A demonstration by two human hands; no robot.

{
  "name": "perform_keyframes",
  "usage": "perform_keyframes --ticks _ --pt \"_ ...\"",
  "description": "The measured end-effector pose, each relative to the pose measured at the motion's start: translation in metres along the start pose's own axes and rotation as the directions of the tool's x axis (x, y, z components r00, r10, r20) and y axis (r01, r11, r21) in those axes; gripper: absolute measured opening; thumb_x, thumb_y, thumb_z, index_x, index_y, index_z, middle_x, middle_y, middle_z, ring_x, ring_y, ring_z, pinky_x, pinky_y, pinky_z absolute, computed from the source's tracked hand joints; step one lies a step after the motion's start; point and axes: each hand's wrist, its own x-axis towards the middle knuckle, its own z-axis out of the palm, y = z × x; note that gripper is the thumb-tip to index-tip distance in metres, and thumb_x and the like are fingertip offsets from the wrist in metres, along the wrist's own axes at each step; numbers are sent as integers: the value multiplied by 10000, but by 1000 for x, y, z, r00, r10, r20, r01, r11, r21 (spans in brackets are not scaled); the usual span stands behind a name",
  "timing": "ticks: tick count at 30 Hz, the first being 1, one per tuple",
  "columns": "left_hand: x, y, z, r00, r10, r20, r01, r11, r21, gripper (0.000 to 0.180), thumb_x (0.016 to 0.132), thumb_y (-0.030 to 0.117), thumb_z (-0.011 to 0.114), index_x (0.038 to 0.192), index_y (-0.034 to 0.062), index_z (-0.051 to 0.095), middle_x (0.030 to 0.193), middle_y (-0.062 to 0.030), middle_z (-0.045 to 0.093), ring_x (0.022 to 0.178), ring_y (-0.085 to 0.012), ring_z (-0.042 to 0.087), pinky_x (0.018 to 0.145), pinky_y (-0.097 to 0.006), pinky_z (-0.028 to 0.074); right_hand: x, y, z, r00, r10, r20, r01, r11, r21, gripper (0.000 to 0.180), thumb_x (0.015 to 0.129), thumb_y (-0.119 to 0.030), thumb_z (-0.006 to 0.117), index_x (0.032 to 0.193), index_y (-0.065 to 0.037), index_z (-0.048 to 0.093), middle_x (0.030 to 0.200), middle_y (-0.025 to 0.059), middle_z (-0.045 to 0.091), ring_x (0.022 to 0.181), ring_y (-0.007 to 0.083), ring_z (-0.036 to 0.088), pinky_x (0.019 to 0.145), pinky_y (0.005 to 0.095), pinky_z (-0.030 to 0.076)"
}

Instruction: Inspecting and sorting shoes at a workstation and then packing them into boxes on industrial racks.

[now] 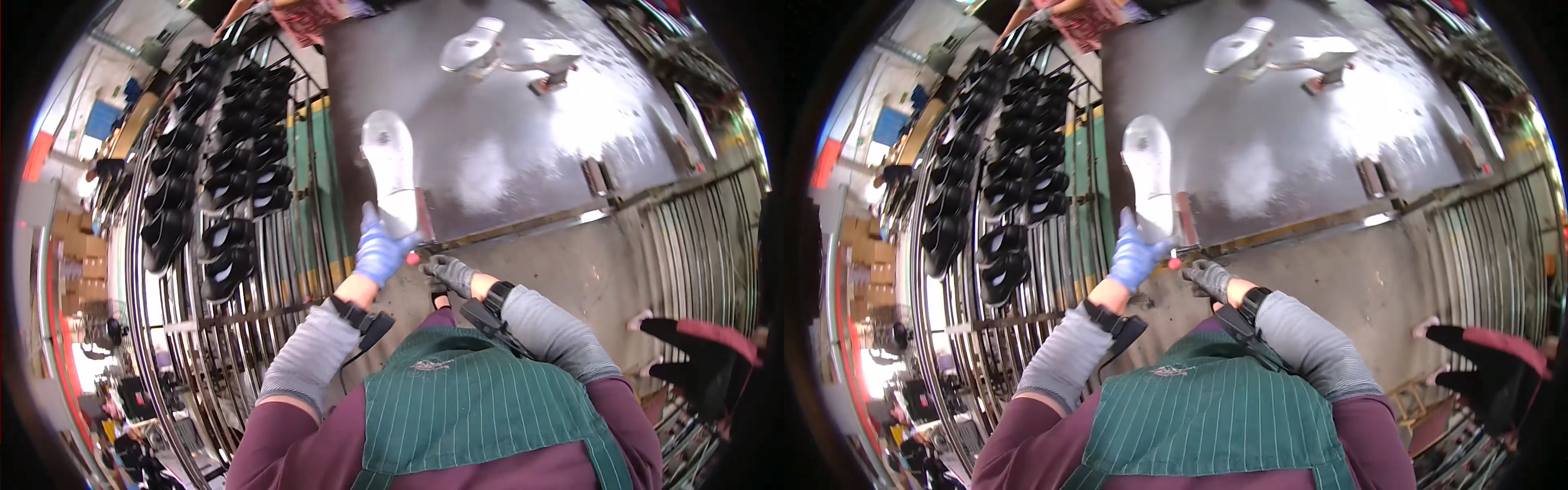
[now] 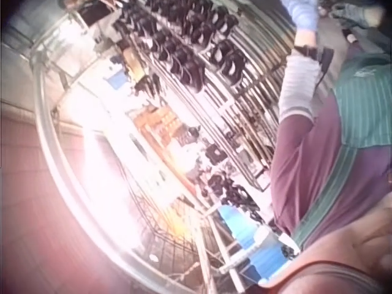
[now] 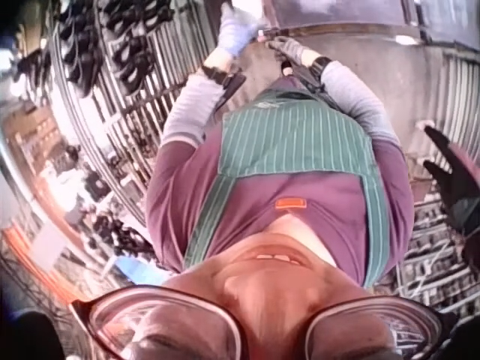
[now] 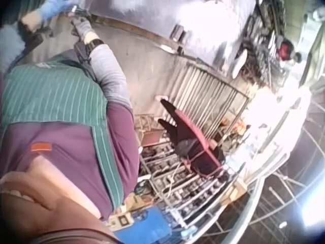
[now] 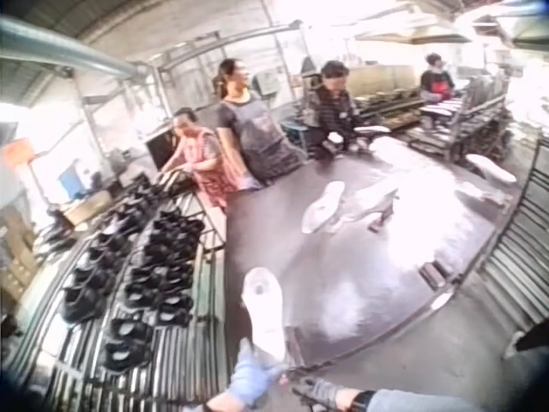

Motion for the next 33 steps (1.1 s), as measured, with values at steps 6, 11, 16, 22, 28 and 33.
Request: perform_keyframes --ticks 6,11,16,22,28,33 --pt "38 22 7 995 -73 69 52 962 266 1129 596 409 800 1406 -10 134 1375 -278 293 1123 -393 520 928 -409 466 87 33 28 861 -486 151 483 686 -543 234 907 -277 516 1034 -84 548 746 78 614 584 201 588 532 343 492" --pt "38 15 -16 979 -139 150 122 986 117 1013 643 343 746 1407 27 161 1301 -286 375 1054 -422 548 869 -424 488 51 23 28 996 -88 24 91 945 -314 304 917 -323 492 1028 -54 581 741 74 633 596 174 587 538 338 472" --pt "29 -15 -72 950 28 310 -88 980 181 312 780 201 589 1038 29 620 984 -187 636 925 -395 604 876 -434 445 0 -5 30 967 -250 -46 195 846 -497 248 917 -225 486 1069 -43 560 815 107 592 705 202 566 633 343 447" --pt "-21 -47 -80 888 -303 347 455 695 -556 715 695 437 744 1159 -4 424 929 -158 610 699 -284 646 695 -387 532 -20 -66 18 999 36 15 -28 932 -361 326 942 -235 441 1232 -104 509 1014 75 641 649 113 572 497 233 434" --pt "-4 -46 -85 917 299 266 -56 754 -654 689 643 239 787 1199 61 420 1014 -57 539 950 -171 531 809 -331 471 -33 -91 -6 996 -82 -24 74 965 -253 366 946 -264 432 1269 -103 486 1131 81 591 721 117 584 538 219 449" --pt "64 -19 -91 857 503 -109 -513 852 -107 688 733 364 686 1270 17 431 1165 -236 493 1055 -383 522 879 -427 444 -68 -104 -66 905 -396 159 358 907 221 400 949 -288 424 1301 -103 467 1229 86 550 781 121 594 572 208 462"
